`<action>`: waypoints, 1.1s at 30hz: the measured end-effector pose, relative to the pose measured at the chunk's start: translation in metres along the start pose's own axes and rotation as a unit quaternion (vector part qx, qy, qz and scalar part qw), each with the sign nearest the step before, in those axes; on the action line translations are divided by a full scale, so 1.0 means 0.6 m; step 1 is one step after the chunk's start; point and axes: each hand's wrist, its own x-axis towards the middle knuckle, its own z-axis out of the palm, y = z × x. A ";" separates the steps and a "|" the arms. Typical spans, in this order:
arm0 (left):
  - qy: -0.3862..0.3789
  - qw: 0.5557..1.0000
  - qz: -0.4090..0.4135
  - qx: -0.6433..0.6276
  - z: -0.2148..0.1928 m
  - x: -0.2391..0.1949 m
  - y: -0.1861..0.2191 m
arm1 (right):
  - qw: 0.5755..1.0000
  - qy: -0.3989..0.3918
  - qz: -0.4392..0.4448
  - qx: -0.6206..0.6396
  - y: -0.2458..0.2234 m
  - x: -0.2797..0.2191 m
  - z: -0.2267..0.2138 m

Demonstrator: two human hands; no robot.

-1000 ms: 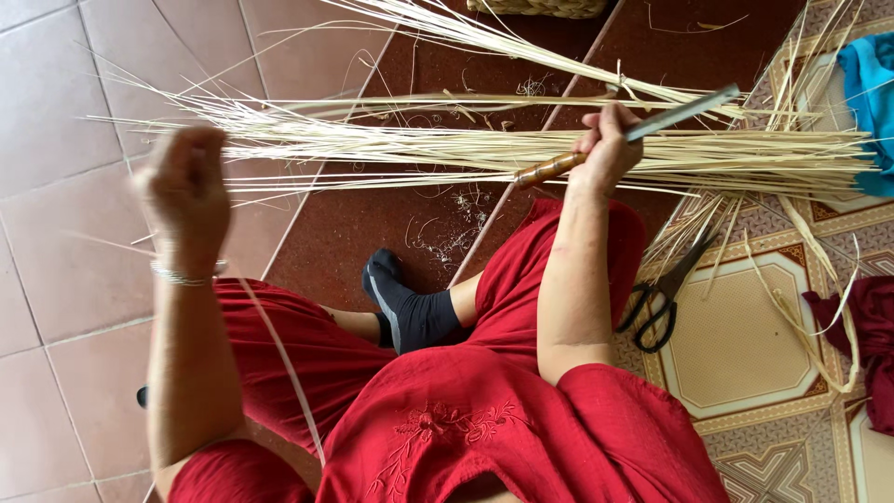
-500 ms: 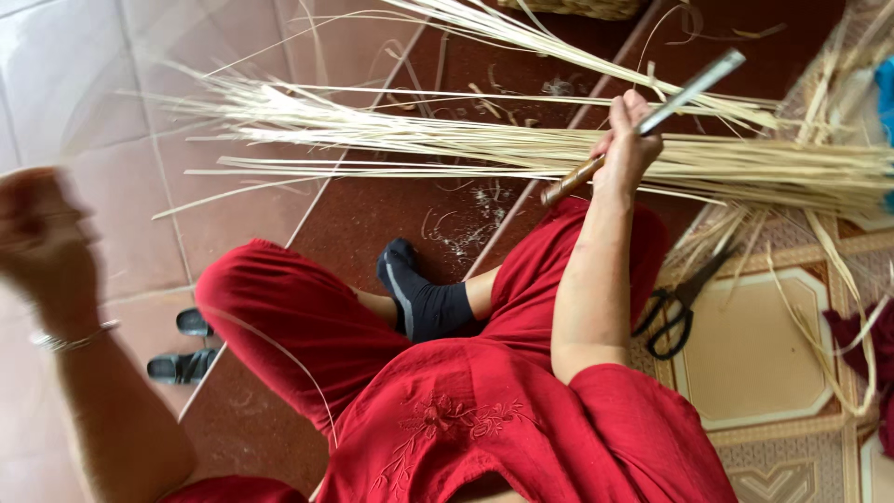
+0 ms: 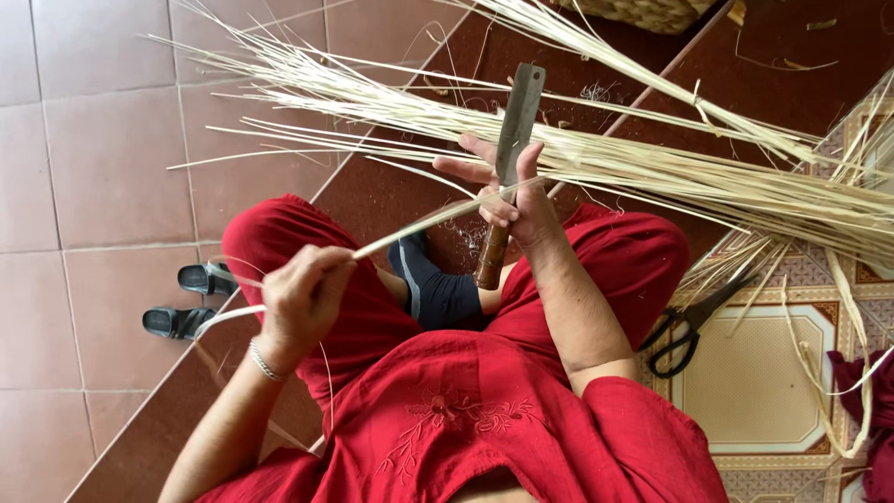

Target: The person sits on the floor and processes long, thin plant fibers. They use a knife to split and shave the fibers, occasionally using scissors to trim them. The person handles the fibers by hand, separating and aligning them throughout the process.

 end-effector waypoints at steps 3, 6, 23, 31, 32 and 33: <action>0.022 0.999 -0.034 -0.005 0.012 -0.026 -0.010 | 0.999 -0.006 0.012 0.052 0.028 0.007 -0.045; 0.090 0.992 -0.078 0.028 -0.002 -0.027 -0.032 | 0.995 -0.019 0.048 0.080 0.064 0.011 -0.107; 0.080 0.987 -0.142 0.017 0.022 -0.061 -0.015 | 0.974 0.058 0.009 0.219 0.090 0.027 0.046; 0.092 0.970 -0.226 0.002 0.020 -0.099 -0.037 | 0.959 0.107 -0.070 0.252 0.054 0.019 -0.007; 0.096 0.967 -0.238 0.009 0.017 -0.104 -0.040 | 0.953 0.119 -0.069 0.269 0.052 0.019 -0.014; 0.100 0.963 -0.250 0.016 0.013 -0.111 -0.043 | 0.956 0.116 -0.073 0.258 0.050 0.015 -0.019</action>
